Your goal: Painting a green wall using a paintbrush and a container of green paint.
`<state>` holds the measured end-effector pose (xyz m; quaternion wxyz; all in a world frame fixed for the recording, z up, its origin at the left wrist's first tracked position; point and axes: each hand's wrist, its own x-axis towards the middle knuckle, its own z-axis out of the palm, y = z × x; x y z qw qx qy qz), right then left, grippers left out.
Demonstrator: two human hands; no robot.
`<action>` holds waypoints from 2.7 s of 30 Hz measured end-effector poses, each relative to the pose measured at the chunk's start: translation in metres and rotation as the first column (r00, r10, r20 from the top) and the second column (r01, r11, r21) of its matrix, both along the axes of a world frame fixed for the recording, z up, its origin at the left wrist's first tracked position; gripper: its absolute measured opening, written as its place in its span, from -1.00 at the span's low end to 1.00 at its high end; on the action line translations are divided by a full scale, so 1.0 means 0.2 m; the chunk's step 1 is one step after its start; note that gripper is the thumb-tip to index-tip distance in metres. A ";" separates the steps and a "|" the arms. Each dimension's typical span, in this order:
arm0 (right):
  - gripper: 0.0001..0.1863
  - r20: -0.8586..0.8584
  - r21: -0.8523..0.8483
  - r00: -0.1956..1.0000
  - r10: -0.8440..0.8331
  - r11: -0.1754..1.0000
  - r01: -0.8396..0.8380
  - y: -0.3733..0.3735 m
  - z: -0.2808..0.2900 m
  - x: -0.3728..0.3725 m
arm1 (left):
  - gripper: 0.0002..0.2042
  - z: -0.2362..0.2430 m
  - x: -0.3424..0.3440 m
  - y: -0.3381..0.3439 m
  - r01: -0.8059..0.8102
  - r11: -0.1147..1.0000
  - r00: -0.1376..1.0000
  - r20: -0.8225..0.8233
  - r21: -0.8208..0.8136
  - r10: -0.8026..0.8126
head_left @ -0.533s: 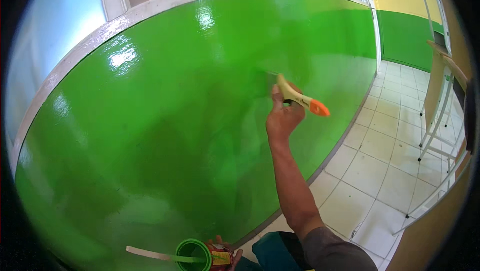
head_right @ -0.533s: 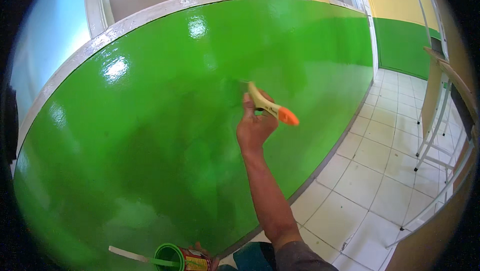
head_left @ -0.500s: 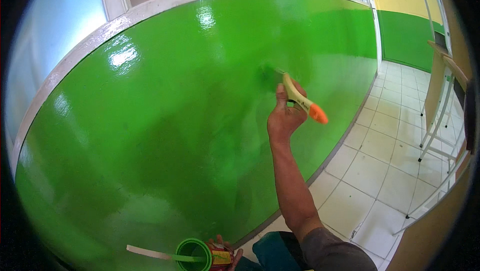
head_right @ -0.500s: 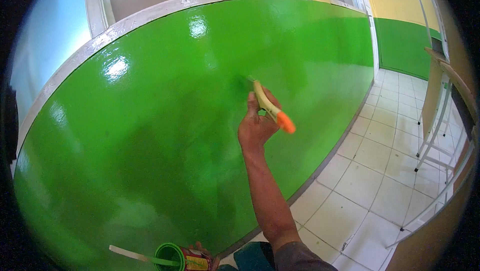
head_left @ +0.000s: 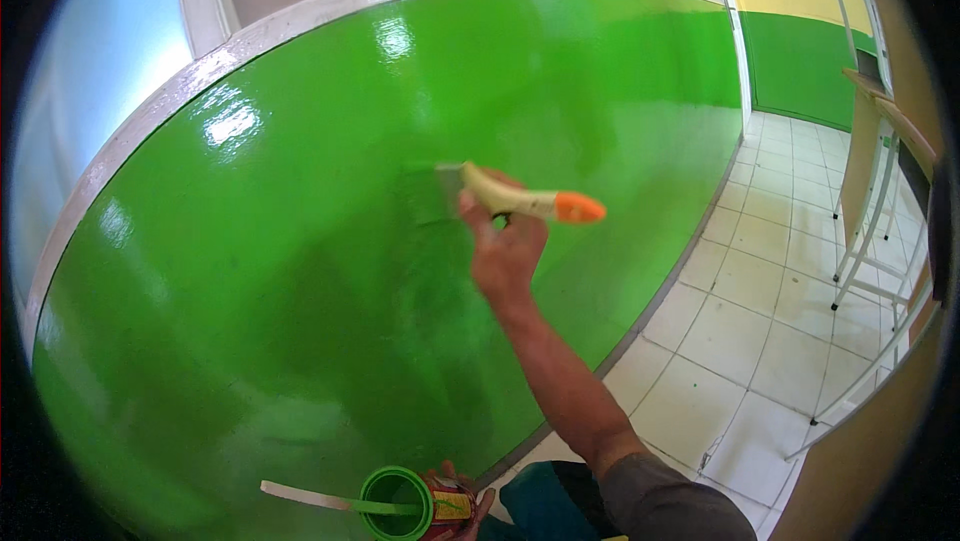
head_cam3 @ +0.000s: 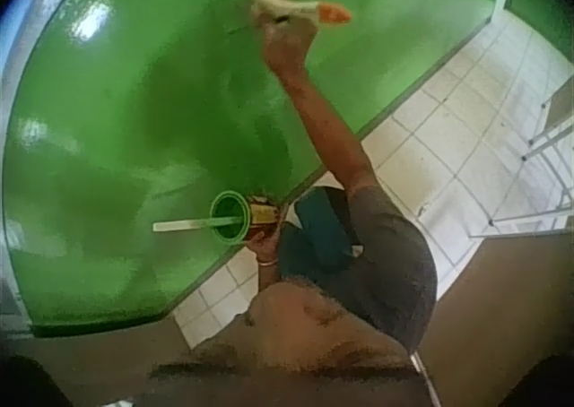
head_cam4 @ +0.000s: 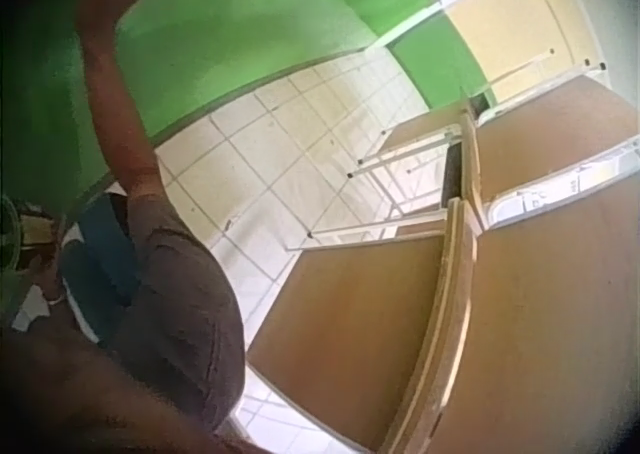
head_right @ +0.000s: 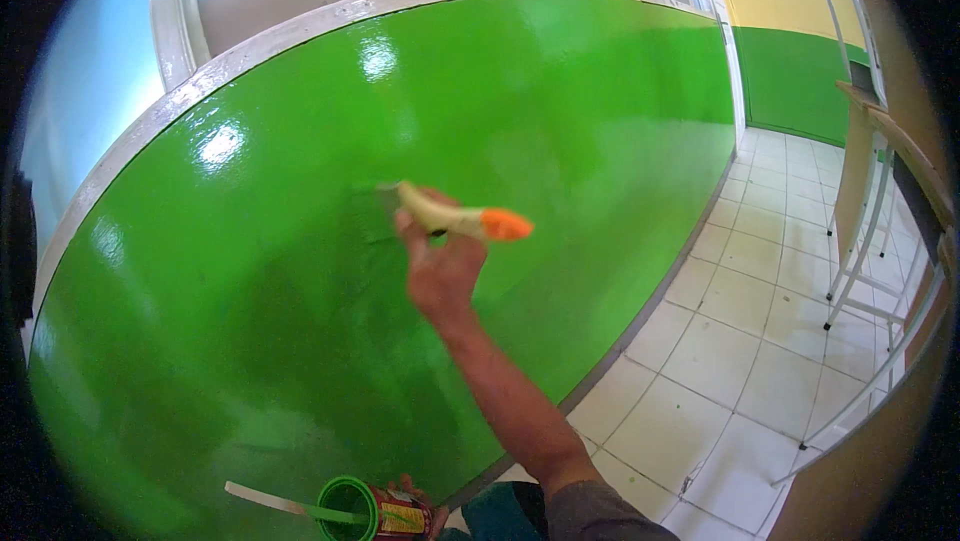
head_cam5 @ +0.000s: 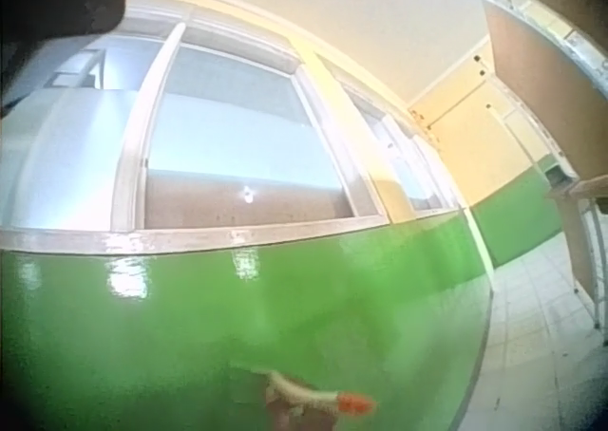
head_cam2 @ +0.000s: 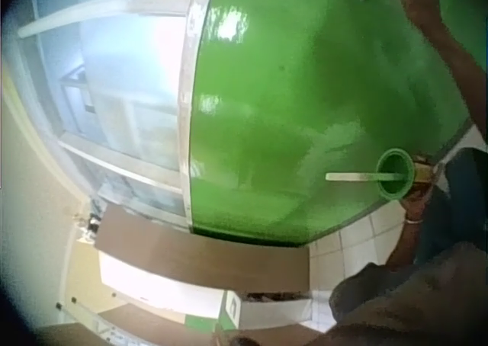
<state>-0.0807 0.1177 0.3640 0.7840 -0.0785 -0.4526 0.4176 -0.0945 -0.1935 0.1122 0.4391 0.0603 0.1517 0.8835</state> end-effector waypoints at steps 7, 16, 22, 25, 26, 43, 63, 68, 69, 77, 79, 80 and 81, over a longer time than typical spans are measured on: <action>-0.71 -0.169 -0.177 0.921 -0.351 0.930 0.322 0.40 -0.30 0.19 | -0.23 -0.05 0.03 0.02 -0.253 0.922 0.874 -0.477 -0.292 0.089; -0.67 0.354 0.520 0.770 -0.531 0.796 0.310 -0.08 -0.96 0.15 | -0.28 -0.40 -0.14 0.01 -0.300 0.891 0.772 -0.635 -0.341 0.017; -0.71 0.206 -0.184 0.973 0.106 0.981 -0.067 0.03 -1.00 0.12 | -0.28 -0.37 -0.12 -0.02 -0.091 0.994 0.994 -0.070 -0.056 0.087; -0.70 0.141 -0.271 0.986 0.085 0.962 -0.044 0.25 -0.99 0.13 | -0.29 -0.47 -0.17 -0.01 -0.337 0.825 0.771 -0.635 -0.454 -0.034; -0.69 0.082 -0.277 0.995 0.053 0.960 -0.029 0.31 -1.01 0.13 | -0.29 -0.46 -0.16 0.00 -0.336 0.824 0.771 -0.635 -0.457 -0.037; -0.75 0.228 0.276 0.845 -0.484 0.864 0.420 0.19 -1.11 0.11 | -0.34 -0.26 -0.03 0.15 -0.233 0.922 0.885 -0.461 -0.310 0.069; -0.59 0.045 -0.434 0.994 -0.100 0.894 0.110 1.19 -1.11 0.50 | -0.23 -0.03 0.08 0.46 -0.189 0.930 0.953 -0.289 -0.317 0.095; -0.64 0.048 -0.393 0.988 -0.149 0.906 0.156 1.39 -1.13 0.53 | -0.22 -0.06 0.09 0.46 -0.239 0.913 0.920 -0.378 -0.332 0.104; -0.66 0.059 -0.394 0.980 -0.192 0.897 0.199 1.39 -1.11 0.54 | -0.23 -0.07 0.08 0.44 -0.181 0.944 0.918 -0.391 -0.277 0.061; -0.74 -0.088 -0.281 0.721 -0.688 0.711 0.645 1.30 -0.99 0.43 | -0.27 -0.23 -0.03 0.30 -0.160 0.966 0.716 -0.697 -0.204 -0.029; -0.75 -0.009 -0.083 0.623 -0.782 0.621 0.779 1.25 -1.00 0.41 | -0.28 -0.21 -0.02 0.31 -0.168 0.957 0.717 -0.696 -0.239 -0.048; -0.74 0.019 0.048 0.592 -0.806 0.592 0.805 1.21 -0.99 0.40 | -0.28 -0.19 -0.01 0.32 -0.168 0.956 0.717 -0.695 -0.240 -0.048; -0.75 0.058 0.105 0.603 -0.796 0.605 0.789 1.15 -0.99 0.37 | -0.29 -0.16 0.00 0.32 -0.216 0.931 0.752 -0.659 -0.294 -0.034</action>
